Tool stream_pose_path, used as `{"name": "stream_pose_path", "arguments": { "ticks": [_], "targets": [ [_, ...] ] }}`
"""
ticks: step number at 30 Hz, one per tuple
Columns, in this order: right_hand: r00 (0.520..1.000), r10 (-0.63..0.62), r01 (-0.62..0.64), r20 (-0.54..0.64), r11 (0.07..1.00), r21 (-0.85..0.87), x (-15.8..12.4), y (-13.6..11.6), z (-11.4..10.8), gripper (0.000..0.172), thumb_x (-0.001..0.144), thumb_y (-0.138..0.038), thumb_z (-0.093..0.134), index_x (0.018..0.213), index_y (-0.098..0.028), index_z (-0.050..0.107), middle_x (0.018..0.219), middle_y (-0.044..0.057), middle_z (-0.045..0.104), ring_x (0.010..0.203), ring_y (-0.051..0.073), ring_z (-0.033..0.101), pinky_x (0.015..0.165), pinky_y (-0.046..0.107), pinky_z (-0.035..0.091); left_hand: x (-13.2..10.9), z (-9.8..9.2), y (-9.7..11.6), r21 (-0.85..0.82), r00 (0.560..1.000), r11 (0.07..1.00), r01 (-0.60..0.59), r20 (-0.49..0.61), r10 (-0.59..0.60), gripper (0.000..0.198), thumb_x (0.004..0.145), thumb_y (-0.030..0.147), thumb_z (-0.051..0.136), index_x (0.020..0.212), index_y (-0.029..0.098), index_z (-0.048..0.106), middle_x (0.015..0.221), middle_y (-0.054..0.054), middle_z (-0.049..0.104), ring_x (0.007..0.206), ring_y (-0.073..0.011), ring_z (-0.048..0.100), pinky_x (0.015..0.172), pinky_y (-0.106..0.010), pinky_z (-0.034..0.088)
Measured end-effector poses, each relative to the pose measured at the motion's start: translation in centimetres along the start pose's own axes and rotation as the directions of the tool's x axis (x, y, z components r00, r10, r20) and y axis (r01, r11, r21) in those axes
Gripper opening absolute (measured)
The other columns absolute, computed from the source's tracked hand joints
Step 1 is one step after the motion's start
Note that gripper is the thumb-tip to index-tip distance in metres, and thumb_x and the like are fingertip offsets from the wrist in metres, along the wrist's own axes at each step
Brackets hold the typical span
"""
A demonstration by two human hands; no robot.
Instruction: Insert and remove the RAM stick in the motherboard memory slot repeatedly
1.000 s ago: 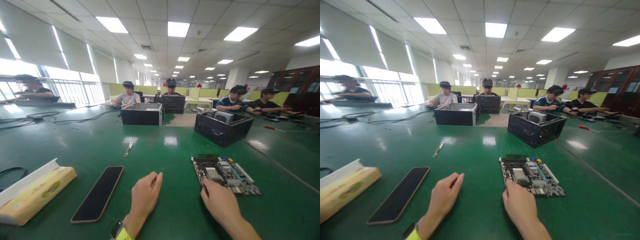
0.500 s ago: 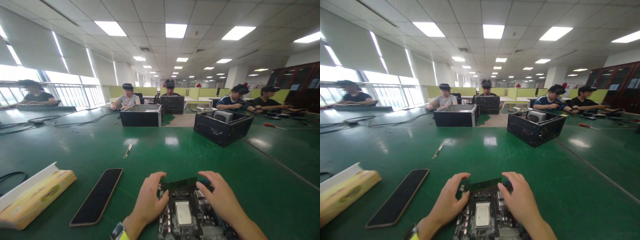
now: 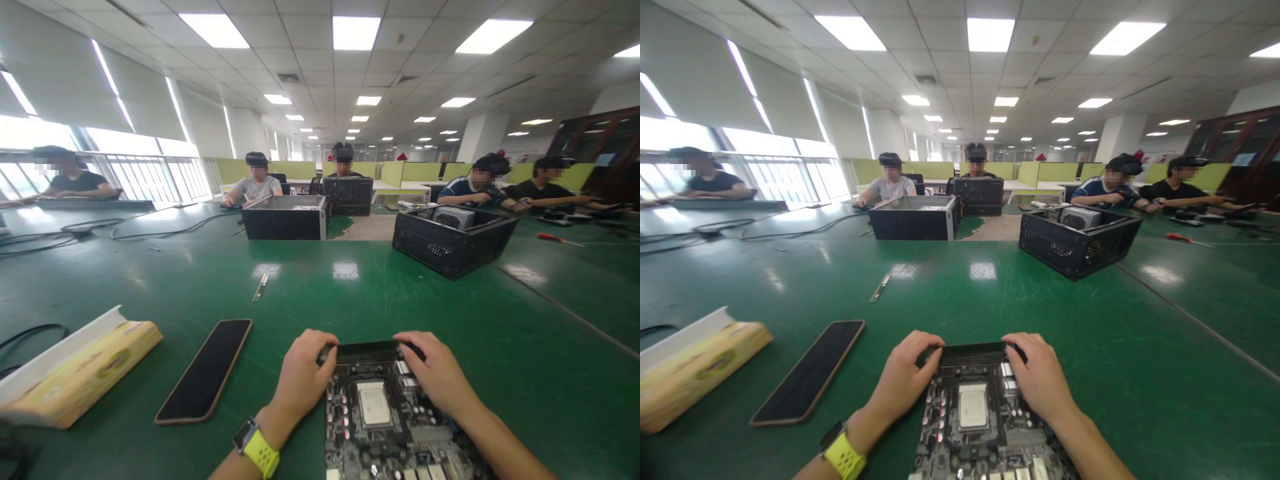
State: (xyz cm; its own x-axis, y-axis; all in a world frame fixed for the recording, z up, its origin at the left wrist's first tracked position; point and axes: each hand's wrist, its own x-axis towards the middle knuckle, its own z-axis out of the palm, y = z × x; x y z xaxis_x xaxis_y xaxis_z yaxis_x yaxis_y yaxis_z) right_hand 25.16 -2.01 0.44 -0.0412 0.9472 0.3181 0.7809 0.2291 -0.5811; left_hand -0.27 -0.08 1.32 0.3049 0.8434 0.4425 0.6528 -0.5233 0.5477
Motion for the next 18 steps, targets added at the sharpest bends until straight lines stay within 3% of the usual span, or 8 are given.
{"name": "stream_pose_path", "arguments": {
  "ticks": [10,18],
  "targets": [
    [1.000,0.010,-0.010,-0.019,1.000,0.012,-0.13,-0.05,0.02,0.026,0.086,-0.031,0.047,0.100,-0.022,0.067,0.100,0.004,0.069,0.098,0.021,0.058,0.089,0.035,0.043,0.10,0.05,-0.10,0.029,0.999,0.999,0.039,-0.009,-0.039,0.018,0.075,0.011,0.052,0.083,0.020,0.065,0.081,-0.003,0.066,0.080,-0.0190,0.060,0.075,-0.031,0.047],
    [1.000,0.017,-0.016,-0.019,1.000,0.018,-0.10,-0.12,-0.02,0.026,0.086,-0.032,0.046,0.098,-0.023,0.067,0.099,0.004,0.069,0.097,0.021,0.058,0.088,0.036,0.043,0.11,-0.10,-0.48,-0.012,0.996,0.999,0.053,-0.067,-0.054,0.023,0.084,0.019,0.044,0.088,0.020,0.067,0.085,-0.003,0.069,0.082,-0.0178,0.062,0.076,-0.030,0.047]
  ]
}}
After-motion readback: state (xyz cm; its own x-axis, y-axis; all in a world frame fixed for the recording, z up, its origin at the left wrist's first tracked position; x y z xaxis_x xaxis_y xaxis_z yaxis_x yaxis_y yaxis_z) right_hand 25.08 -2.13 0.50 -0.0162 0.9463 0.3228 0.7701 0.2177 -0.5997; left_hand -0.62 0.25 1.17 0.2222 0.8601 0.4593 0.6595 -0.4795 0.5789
